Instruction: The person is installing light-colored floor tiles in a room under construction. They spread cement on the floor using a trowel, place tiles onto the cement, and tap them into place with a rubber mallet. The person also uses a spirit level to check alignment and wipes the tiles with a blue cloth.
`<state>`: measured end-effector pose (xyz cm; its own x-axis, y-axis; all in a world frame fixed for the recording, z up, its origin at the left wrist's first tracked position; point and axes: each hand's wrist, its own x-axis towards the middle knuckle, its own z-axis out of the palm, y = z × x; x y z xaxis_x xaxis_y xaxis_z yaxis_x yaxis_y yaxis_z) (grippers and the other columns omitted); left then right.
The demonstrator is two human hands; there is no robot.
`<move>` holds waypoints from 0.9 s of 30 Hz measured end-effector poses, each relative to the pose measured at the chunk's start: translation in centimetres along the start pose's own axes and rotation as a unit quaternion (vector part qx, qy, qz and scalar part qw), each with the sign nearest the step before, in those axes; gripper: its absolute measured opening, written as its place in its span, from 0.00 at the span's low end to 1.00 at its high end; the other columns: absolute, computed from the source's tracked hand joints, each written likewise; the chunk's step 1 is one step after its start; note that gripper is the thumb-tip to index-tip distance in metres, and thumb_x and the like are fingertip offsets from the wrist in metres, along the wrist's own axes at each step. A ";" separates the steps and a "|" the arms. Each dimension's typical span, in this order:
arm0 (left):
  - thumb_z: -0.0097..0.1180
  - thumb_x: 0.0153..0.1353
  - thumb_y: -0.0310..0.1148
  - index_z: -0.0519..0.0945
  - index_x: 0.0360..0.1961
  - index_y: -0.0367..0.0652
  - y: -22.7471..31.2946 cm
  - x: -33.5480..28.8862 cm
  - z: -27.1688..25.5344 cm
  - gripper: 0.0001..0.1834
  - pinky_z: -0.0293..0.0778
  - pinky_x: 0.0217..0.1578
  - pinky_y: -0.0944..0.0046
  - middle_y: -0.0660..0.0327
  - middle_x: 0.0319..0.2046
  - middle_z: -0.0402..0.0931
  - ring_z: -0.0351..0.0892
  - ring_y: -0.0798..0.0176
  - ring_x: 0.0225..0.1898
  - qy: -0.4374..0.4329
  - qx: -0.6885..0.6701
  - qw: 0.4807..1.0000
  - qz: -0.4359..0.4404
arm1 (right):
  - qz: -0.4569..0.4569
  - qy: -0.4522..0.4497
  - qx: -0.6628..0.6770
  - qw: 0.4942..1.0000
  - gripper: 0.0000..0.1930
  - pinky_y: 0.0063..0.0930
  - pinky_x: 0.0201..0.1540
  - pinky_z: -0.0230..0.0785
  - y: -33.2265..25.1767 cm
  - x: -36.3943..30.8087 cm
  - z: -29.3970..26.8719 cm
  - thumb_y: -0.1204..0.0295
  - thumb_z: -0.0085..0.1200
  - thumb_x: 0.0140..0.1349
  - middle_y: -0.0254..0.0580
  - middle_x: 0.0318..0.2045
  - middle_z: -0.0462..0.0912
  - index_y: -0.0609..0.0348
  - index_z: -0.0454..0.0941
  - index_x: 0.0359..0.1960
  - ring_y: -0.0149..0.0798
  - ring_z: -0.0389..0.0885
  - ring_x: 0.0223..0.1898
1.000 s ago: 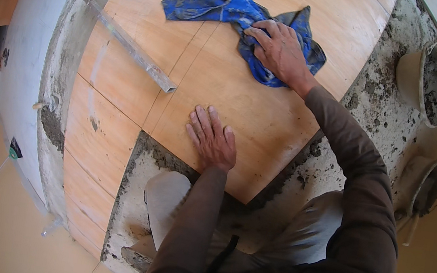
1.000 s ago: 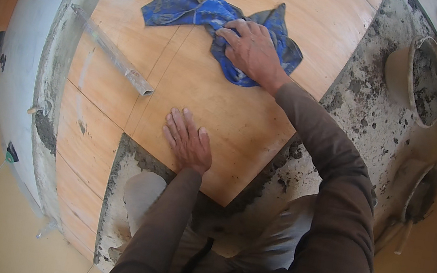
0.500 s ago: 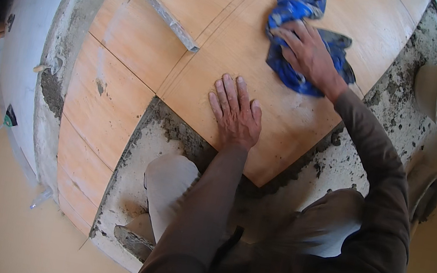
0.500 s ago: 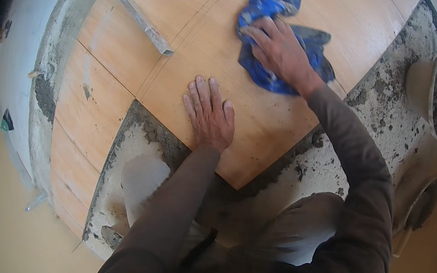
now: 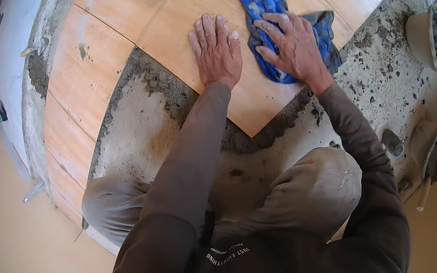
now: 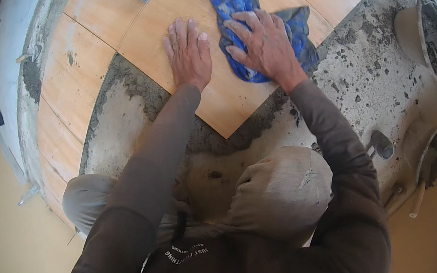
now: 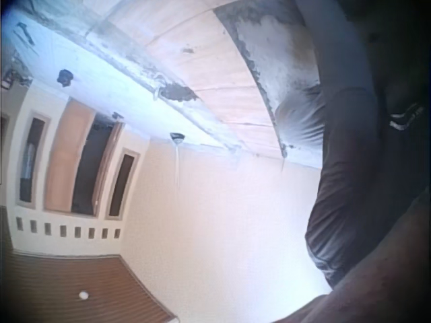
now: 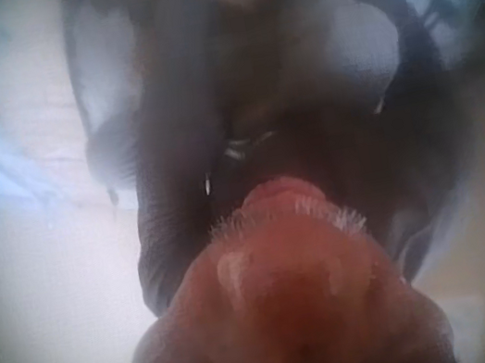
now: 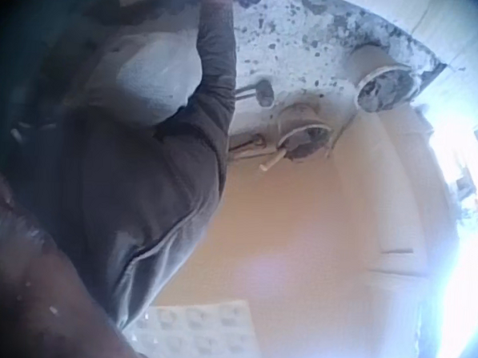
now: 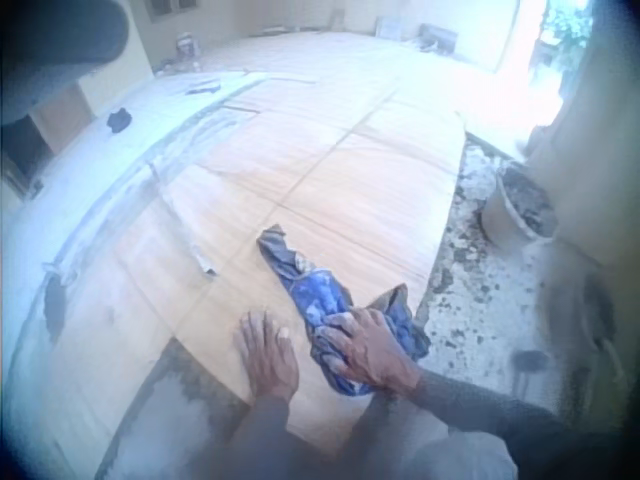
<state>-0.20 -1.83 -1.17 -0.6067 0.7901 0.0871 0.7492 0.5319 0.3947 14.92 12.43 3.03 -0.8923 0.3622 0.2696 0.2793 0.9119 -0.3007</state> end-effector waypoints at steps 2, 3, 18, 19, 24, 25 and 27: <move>0.29 0.80 0.53 0.63 0.76 0.40 0.2 0.4 -0.6 0.34 0.31 0.79 0.44 0.43 0.79 0.48 0.40 0.43 0.81 -0.009 -0.080 0.997 -0.004 | 0.045 -0.007 0.021 0.999 0.21 0.49 0.60 0.68 -3.3 -4.3 -1.9 0.61 0.63 0.60 0.37 0.57 0.79 0.46 0.82 0.56 0.51 0.75 0.58; 0.32 0.80 0.54 0.64 0.76 0.40 -0.4 1.3 -1.3 0.35 0.34 0.79 0.46 0.43 0.79 0.49 0.41 0.45 0.81 -0.059 -0.123 0.990 0.023 | 0.048 -0.038 0.090 0.994 0.20 0.49 0.59 0.69 -3.3 -5.3 -2.4 0.62 0.62 0.60 0.37 0.55 0.79 0.46 0.83 0.55 0.51 0.76 0.57; 0.51 0.76 0.52 0.68 0.74 0.37 -10.1 -7.5 -41.7 0.35 0.64 0.70 0.58 0.43 0.67 0.74 0.72 0.52 0.69 -0.144 -0.049 0.974 -0.168 | 0.165 0.038 -0.037 0.985 0.45 0.63 0.69 0.60 4.1 11.5 5.4 0.29 0.55 0.59 0.43 0.71 0.69 0.42 0.72 0.71 0.56 0.69 0.70; 0.52 0.76 0.52 0.67 0.74 0.36 -10.2 -8.3 -43.3 0.36 0.64 0.69 0.58 0.42 0.66 0.74 0.73 0.52 0.68 -0.212 -0.021 0.944 -0.250 | 0.113 0.051 -0.075 0.989 0.44 0.64 0.69 0.60 0.8 11.7 6.1 0.30 0.58 0.58 0.40 0.71 0.70 0.40 0.72 0.71 0.55 0.69 0.70; 0.56 0.74 0.53 0.66 0.74 0.35 -8.2 -7.6 -41.2 0.39 0.65 0.68 0.58 0.41 0.65 0.75 0.74 0.52 0.67 -0.168 -0.078 0.978 -0.096 | -0.067 -0.045 0.107 0.991 0.32 0.58 0.69 0.61 -11.7 6.9 7.2 0.52 0.69 0.54 0.32 0.65 0.73 0.38 0.77 0.63 0.49 0.70 0.67; 0.56 0.74 0.54 0.66 0.74 0.35 -7.6 -7.2 -40.4 0.40 0.65 0.68 0.58 0.41 0.64 0.75 0.74 0.52 0.67 -0.189 -0.094 0.974 -0.087 | -0.087 -0.052 0.120 0.988 0.31 0.57 0.70 0.60 -12.3 5.2 7.0 0.55 0.69 0.54 0.32 0.65 0.73 0.38 0.77 0.62 0.48 0.69 0.67; 0.57 0.73 0.53 0.67 0.74 0.36 -6.3 -6.9 -39.8 0.39 0.67 0.67 0.59 0.39 0.64 0.75 0.75 0.52 0.66 -0.219 -0.086 0.969 -0.079 | -0.097 -0.086 0.148 0.980 0.31 0.55 0.70 0.60 -13.3 2.2 5.7 0.57 0.69 0.54 0.32 0.65 0.73 0.39 0.78 0.61 0.49 0.69 0.68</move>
<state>-11.31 -22.76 32.19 -0.5110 0.7764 -0.3689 0.5774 0.6280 0.5217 7.21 0.03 2.40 -0.9720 0.1274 0.1977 0.0065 0.8547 -0.5191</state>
